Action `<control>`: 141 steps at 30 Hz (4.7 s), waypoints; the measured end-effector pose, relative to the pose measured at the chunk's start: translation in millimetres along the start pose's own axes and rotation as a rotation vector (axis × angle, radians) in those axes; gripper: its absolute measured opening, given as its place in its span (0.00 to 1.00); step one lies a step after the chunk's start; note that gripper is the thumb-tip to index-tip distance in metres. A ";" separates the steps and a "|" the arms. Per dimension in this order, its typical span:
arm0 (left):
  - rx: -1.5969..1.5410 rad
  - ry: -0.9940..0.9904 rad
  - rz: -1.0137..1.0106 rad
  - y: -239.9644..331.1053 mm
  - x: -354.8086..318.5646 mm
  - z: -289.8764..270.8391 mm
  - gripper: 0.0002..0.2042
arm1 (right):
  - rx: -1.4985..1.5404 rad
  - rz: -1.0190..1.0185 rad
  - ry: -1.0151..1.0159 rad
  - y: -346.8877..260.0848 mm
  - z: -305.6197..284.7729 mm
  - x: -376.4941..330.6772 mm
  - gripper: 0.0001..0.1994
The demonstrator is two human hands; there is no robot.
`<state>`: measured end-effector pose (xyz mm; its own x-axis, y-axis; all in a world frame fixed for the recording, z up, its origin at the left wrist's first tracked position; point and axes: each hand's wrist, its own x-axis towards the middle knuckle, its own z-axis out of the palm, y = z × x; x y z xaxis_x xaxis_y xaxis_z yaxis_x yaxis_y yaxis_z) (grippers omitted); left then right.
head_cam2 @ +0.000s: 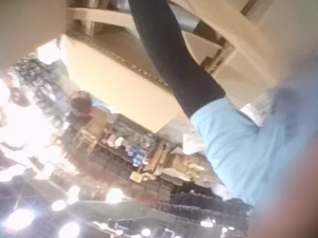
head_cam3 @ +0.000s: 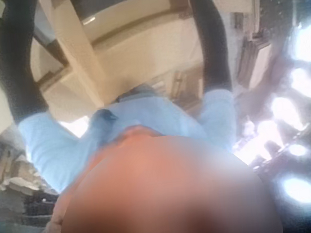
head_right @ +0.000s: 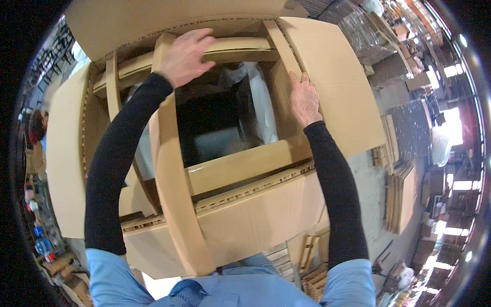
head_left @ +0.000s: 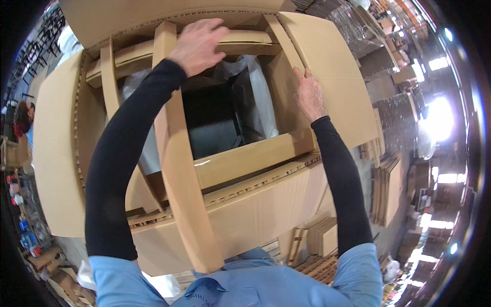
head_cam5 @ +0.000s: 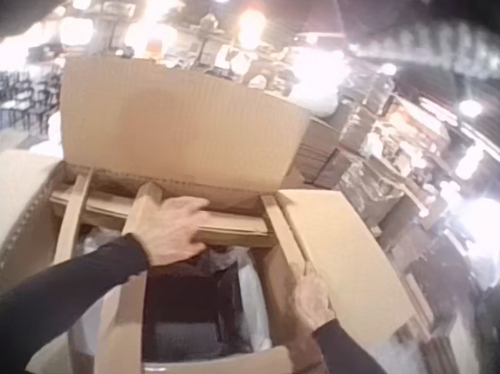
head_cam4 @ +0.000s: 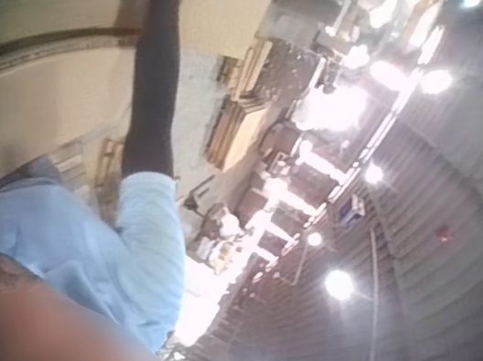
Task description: The person packs a black object into a cardboard box using bubble wrap and cardboard dividers. They then close the box flaps and seal the box with packing tape.
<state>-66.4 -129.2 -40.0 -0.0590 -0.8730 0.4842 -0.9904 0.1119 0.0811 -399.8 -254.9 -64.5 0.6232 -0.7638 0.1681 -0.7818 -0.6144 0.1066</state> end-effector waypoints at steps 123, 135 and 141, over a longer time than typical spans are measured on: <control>-0.202 0.130 -0.753 26.0 -488.8 -210.3 0.22 | 0.024 -0.259 -0.005 -451.2 -15.5 -31.1 0.27; -0.164 0.054 -0.739 10.6 -510.0 -207.0 0.23 | 1.875 0.303 -0.379 -421.1 -58.9 -42.6 0.13; -0.174 0.062 -0.734 10.0 -507.7 -201.4 0.22 | 1.280 0.159 -0.135 -449.9 -52.2 -55.4 0.18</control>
<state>-21.1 410.8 -109.5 0.6204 -0.7246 0.3000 -0.7381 -0.4102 0.5357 -83.7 74.2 -70.6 0.5815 -0.8134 -0.0153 -0.3175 -0.2096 -0.9248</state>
